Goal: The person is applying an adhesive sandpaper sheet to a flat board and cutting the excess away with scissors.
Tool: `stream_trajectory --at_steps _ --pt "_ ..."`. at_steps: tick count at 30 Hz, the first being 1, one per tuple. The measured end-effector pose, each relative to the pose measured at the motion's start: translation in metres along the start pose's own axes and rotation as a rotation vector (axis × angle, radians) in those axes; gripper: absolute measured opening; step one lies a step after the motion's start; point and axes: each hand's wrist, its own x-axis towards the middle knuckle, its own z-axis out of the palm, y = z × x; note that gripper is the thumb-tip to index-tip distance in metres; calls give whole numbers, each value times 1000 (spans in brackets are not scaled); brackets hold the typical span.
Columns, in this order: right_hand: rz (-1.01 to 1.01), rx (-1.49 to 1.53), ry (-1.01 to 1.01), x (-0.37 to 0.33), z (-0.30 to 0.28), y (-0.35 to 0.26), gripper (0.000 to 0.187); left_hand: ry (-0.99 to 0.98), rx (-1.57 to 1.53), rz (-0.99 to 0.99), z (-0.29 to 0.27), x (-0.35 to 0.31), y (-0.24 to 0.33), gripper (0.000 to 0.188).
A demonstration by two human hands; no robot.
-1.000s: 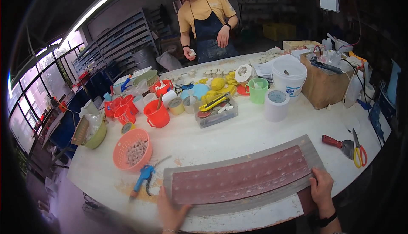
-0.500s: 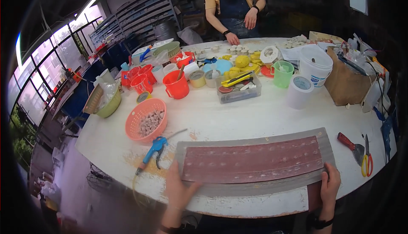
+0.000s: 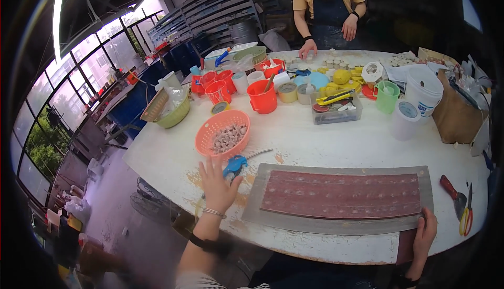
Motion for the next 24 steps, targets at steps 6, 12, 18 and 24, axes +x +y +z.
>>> stream_trajectory --at_steps 6,12,18,24 --pt "9 14 2 2 0 -3 33 -130 107 -50 30 53 -66 49" --pt "-21 -9 45 3 8 2 31 -209 401 -219 3 54 -111 25" --pt "-29 -28 41 3 -2 -3 33 -261 372 -434 38 67 -182 25" --pt "-34 -28 42 3 3 -12 33 -166 280 -478 65 121 -201 62"
